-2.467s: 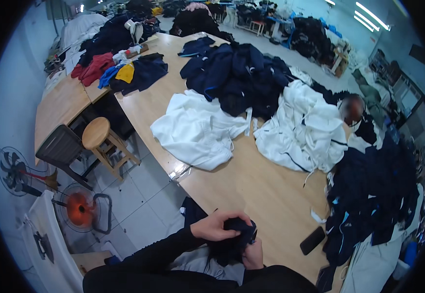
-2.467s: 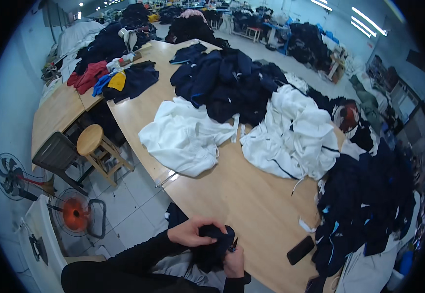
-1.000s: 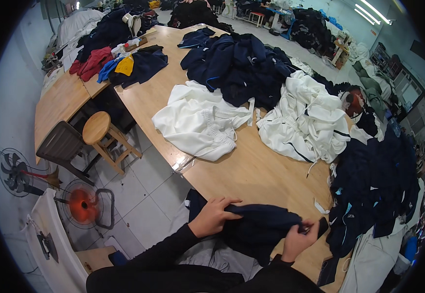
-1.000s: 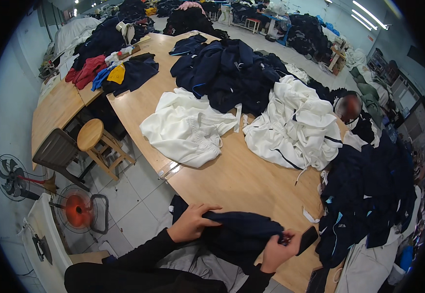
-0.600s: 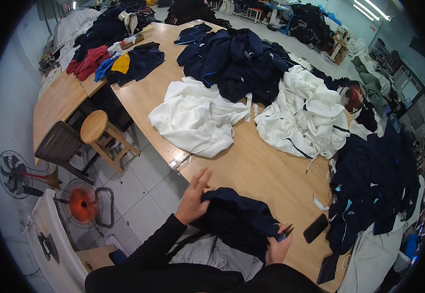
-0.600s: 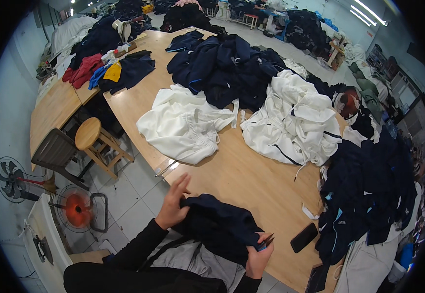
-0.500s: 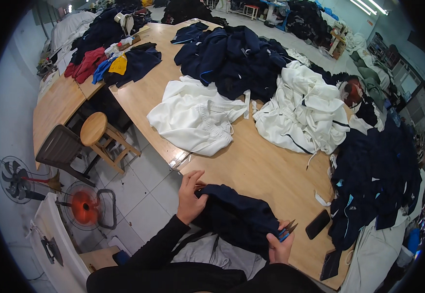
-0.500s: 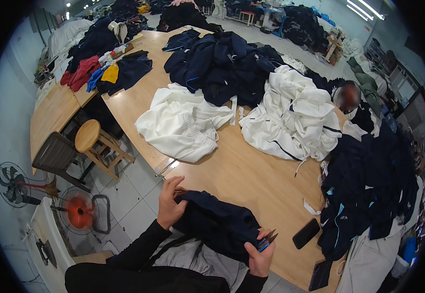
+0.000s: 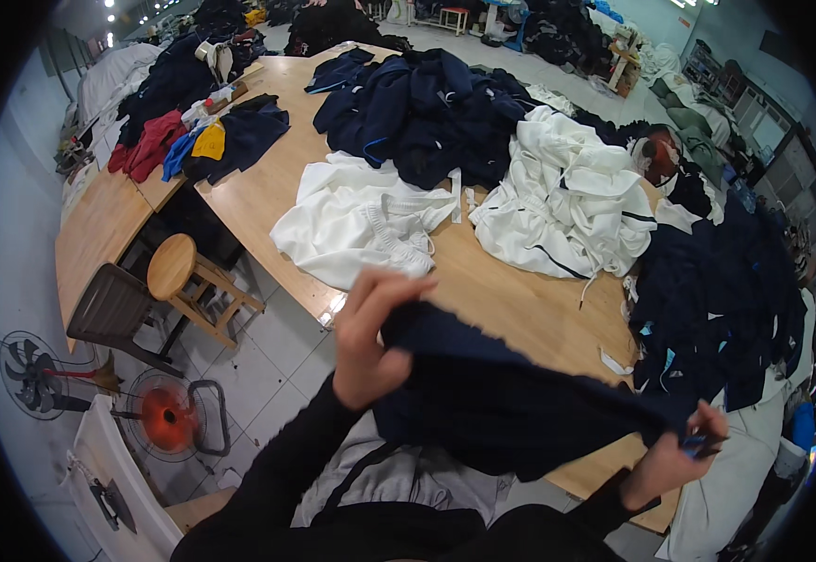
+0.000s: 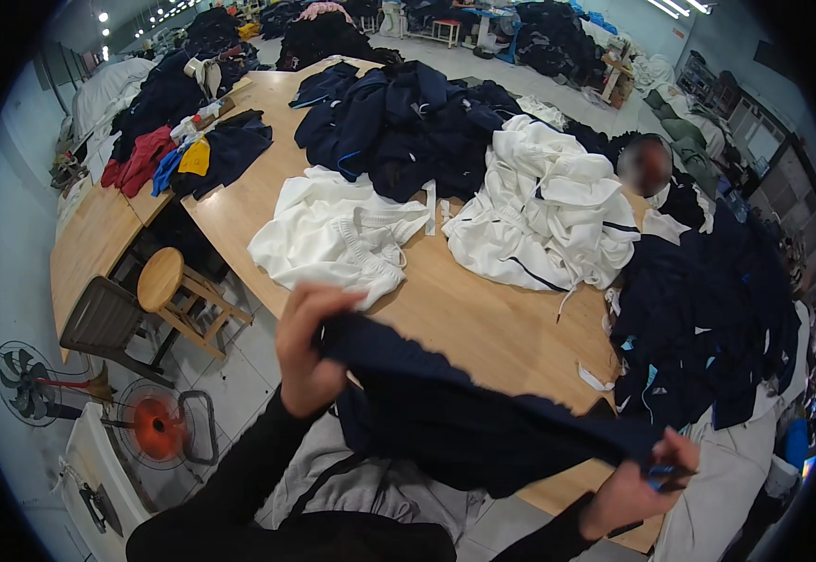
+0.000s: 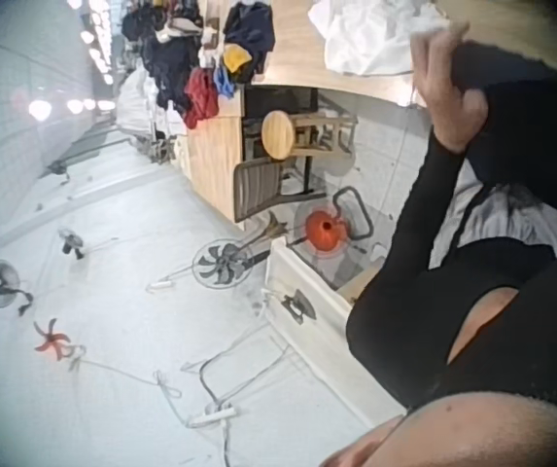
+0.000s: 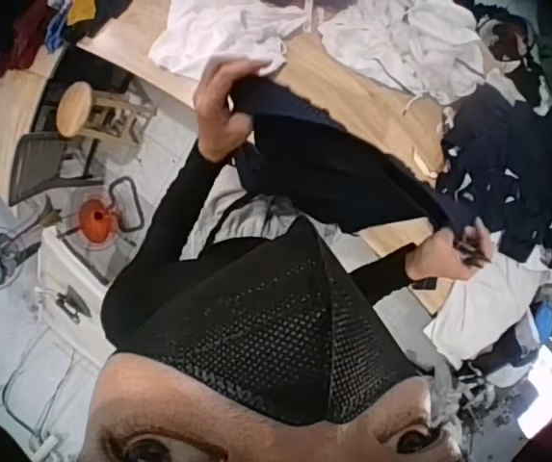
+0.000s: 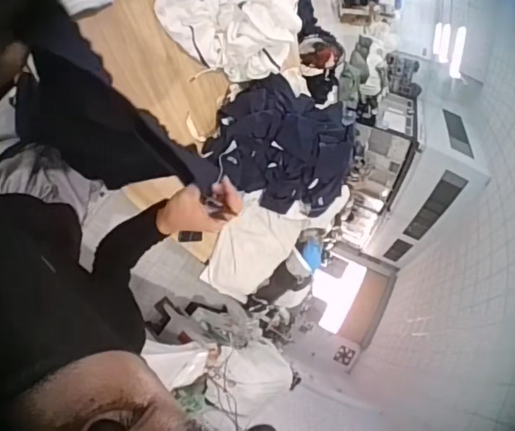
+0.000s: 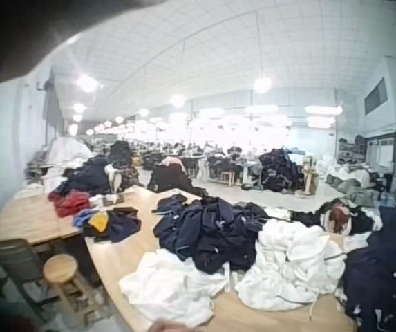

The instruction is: Using a thread trimmer to remove excess threads from blue garments on a workshop table.

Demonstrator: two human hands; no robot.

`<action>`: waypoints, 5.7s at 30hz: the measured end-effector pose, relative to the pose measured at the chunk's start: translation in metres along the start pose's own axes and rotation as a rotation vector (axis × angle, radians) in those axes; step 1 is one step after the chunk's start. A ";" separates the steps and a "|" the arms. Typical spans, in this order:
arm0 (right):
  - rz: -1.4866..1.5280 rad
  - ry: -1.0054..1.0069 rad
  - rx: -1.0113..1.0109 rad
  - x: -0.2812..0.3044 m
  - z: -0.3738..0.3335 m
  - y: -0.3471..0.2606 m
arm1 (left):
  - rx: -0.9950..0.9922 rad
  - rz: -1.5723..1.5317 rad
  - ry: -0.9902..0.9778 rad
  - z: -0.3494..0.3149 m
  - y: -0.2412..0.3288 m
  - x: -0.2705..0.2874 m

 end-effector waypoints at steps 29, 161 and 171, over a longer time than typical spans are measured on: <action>0.325 -0.529 -0.987 -0.001 -0.244 0.108 | 0.562 0.471 -0.516 -0.213 -0.114 -0.010; 0.155 -0.328 -0.608 -0.042 -0.249 0.176 | 0.378 0.090 -0.398 -0.208 -0.079 -0.088; -0.068 -0.730 -0.290 -0.066 -0.202 0.098 | 0.266 0.216 -0.623 -0.206 -0.079 -0.097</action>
Point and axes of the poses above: each hand's wrist, its own z-axis towards the middle knuckle, its own x-axis out of the back of the hand, y = z × x, the point moved 1 cm from there along z, towards the middle knuckle, and after that the axes turned 3 degrees about -y, right-handed, at the moved point
